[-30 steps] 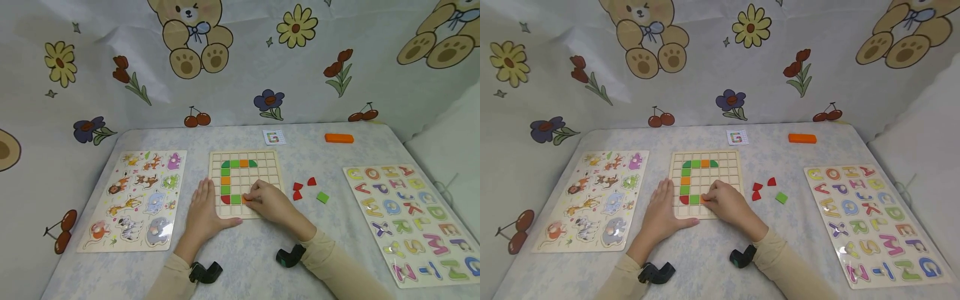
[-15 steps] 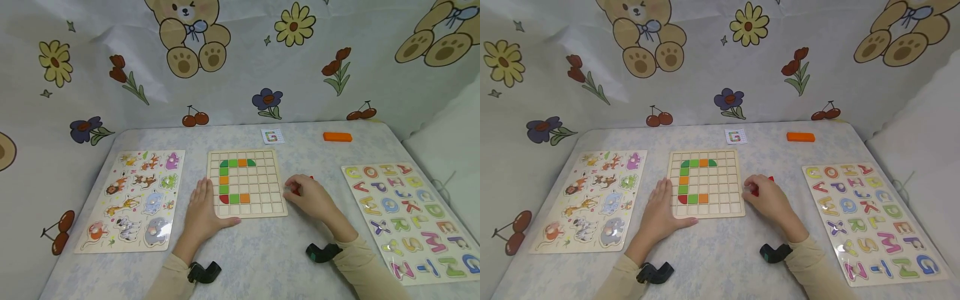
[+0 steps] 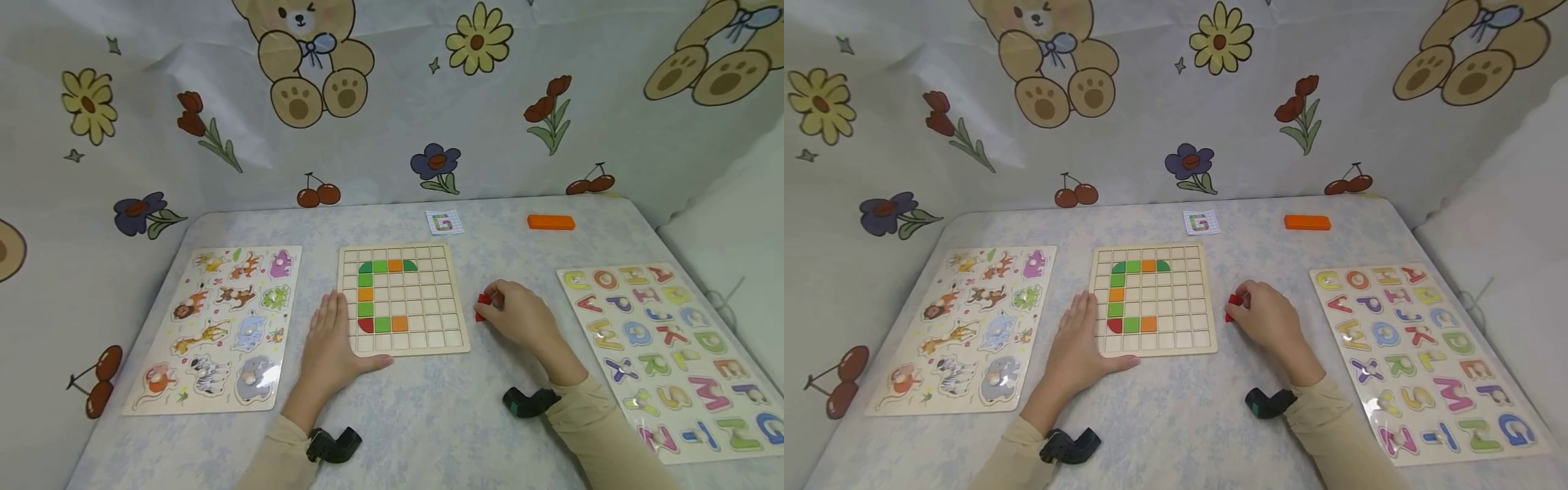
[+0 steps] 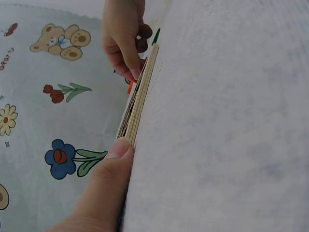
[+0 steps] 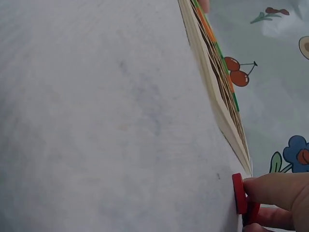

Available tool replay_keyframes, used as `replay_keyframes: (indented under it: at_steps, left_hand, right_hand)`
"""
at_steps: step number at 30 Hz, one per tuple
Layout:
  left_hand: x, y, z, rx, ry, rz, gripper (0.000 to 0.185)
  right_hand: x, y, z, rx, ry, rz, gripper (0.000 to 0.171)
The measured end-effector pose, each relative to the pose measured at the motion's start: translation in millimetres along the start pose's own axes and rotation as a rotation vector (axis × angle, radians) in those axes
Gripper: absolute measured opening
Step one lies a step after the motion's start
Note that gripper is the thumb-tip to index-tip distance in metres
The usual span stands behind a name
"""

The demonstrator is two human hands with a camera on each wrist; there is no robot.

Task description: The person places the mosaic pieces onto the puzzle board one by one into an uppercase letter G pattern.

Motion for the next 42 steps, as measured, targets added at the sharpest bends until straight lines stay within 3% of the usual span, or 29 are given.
replay_keyframes:
  at_steps: [7, 19, 24, 31, 35, 42]
  left_hand:
    - [-0.8, 0.2, 1.2, 0.003, 0.006, 0.002, 0.148]
    - [-2.6, 0.3, 1.4, -0.007, -0.009, -0.011, 0.148]
    - [-3.8, -0.5, 2.3, 0.001, -0.016, 0.006, 0.148]
    - [-2.8, -0.1, 2.0, -0.009, -0.003, -0.002, 0.147]
    - [-1.8, 0.8, 1.7, -0.009, 0.012, -0.003, 0.147]
    - [-2.7, 0.3, 1.9, -0.009, 0.014, -0.019, 0.147]
  right_hand:
    - [-1.8, 0.7, -2.1, -0.019, 0.006, -0.019, 0.028]
    - [-2.1, 4.4, -9.1, -0.042, 0.143, -0.012, 0.020]
    - [3.1, 7.8, -29.3, -0.098, 0.253, -0.023, 0.018]
    - [30.2, 5.8, -74.7, -0.181, 0.331, -0.153, 0.018]
    - [44.8, 3.1, -93.9, -0.231, 0.321, -0.202, 0.018]
    - [52.7, 1.7, -104.2, -0.254, 0.237, -0.188, 0.013]
Point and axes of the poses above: each hand's wrist, its own y-axis towards the middle knuckle, its own x-axis out of the palm, z = x × y, the point moved 9 cm from there along y, towards the middle knuckle, and after that the axes turned 5 degrees about -z, right-handed, at the moved point
